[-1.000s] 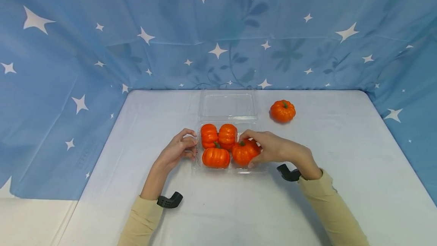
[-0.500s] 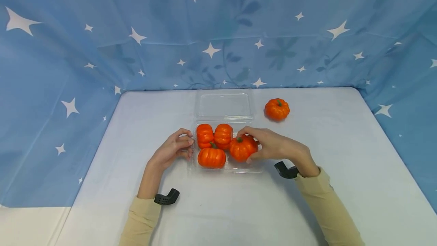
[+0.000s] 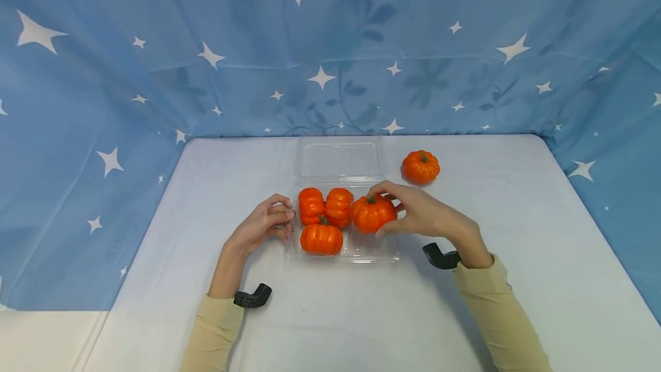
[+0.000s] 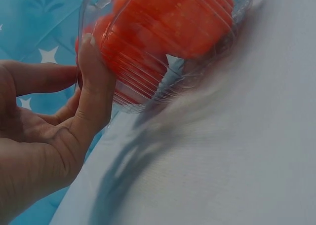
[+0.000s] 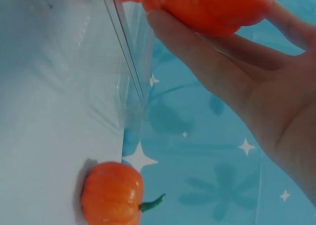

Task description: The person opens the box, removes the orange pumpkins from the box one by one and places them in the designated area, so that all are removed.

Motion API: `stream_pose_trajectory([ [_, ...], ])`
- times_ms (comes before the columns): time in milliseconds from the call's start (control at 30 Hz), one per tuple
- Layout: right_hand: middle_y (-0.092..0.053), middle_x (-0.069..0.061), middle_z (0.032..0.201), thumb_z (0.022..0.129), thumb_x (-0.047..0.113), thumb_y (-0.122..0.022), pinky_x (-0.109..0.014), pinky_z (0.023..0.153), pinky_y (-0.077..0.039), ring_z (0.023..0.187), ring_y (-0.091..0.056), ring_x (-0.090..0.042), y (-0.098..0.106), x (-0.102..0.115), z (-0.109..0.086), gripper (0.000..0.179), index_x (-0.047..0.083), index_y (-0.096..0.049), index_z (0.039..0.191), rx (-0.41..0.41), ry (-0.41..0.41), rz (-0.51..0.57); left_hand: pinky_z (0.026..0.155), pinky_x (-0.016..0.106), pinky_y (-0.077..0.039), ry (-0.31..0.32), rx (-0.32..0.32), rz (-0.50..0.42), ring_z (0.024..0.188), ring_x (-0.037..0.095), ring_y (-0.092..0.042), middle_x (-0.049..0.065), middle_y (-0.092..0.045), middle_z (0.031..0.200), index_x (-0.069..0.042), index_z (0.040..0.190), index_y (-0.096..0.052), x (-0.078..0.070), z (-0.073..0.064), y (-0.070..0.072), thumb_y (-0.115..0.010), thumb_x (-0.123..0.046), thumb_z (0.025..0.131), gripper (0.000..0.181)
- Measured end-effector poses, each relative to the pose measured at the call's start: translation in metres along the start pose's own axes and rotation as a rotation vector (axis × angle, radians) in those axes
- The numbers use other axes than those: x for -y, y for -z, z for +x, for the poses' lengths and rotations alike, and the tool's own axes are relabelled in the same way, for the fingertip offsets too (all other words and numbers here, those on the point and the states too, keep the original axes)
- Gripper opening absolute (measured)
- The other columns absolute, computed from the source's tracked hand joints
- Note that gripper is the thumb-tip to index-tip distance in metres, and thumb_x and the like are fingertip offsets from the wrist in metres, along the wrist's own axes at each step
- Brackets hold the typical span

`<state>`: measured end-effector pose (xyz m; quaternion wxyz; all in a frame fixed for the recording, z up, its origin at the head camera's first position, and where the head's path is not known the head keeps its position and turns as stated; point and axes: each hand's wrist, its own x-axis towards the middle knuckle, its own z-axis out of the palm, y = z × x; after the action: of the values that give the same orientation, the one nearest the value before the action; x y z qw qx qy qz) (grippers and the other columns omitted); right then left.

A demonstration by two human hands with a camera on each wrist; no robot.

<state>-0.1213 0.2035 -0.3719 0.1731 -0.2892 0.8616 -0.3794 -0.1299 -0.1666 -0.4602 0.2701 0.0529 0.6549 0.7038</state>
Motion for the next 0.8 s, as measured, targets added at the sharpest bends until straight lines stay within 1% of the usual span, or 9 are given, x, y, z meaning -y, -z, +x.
stream_pose_trajectory([
  [267,-0.063,-0.005,0.131,0.083,0.030,-0.088,-0.047,0.095,-0.058,0.120,-0.063,-0.029,0.009,-0.008,-0.005,0.064,0.014,-0.056,0.136,-0.087,-0.009,0.005,0.057,0.030,-0.058,-0.004,0.001,-0.008,0.060,0.018,-0.062,0.004,-0.063,0.081,0.000,0.119,-0.042,0.000,0.000,0.002,-0.056,-0.006,0.102,0.023],
  [400,-0.061,-0.008,0.136,0.083,0.030,-0.088,-0.050,0.096,-0.058,0.121,-0.062,-0.029,0.013,-0.011,-0.008,0.071,0.009,-0.054,0.143,-0.127,-0.024,-0.030,0.057,0.031,-0.058,-0.009,0.003,-0.009,0.060,0.018,-0.062,0.004,-0.062,0.081,0.000,0.120,-0.041,0.001,-0.001,0.004,-0.055,-0.006,0.102,0.023],
  [500,-0.056,-0.013,0.145,0.085,0.023,-0.086,-0.053,0.097,-0.057,0.123,-0.060,-0.032,0.017,-0.012,-0.011,0.076,0.006,-0.049,0.149,-0.151,-0.034,-0.072,0.057,0.031,-0.059,-0.011,0.007,-0.007,0.060,0.018,-0.062,0.004,-0.062,0.080,0.000,0.119,-0.041,0.002,-0.001,0.005,-0.055,-0.006,0.103,0.022],
  [633,-0.049,-0.020,0.150,0.086,0.013,-0.082,-0.058,0.099,-0.055,0.127,-0.056,-0.038,0.023,-0.013,-0.015,0.076,0.001,-0.045,0.151,-0.173,-0.057,-0.131,0.057,0.031,-0.059,-0.013,0.011,-0.013,0.060,0.018,-0.063,0.004,-0.062,0.080,-0.001,0.119,-0.041,0.002,-0.001,0.005,-0.055,-0.006,0.103,0.022],
  [800,-0.036,-0.026,0.154,0.084,0.012,-0.076,-0.064,0.099,-0.053,0.131,-0.049,-0.047,0.028,-0.015,-0.015,0.077,-0.002,-0.042,0.152,-0.177,-0.129,-0.182,0.057,0.031,-0.059,-0.019,0.010,-0.020,0.060,0.018,-0.062,0.005,-0.062,0.079,-0.001,0.118,-0.042,0.001,-0.002,0.005,-0.055,-0.006,0.103,0.021],
])
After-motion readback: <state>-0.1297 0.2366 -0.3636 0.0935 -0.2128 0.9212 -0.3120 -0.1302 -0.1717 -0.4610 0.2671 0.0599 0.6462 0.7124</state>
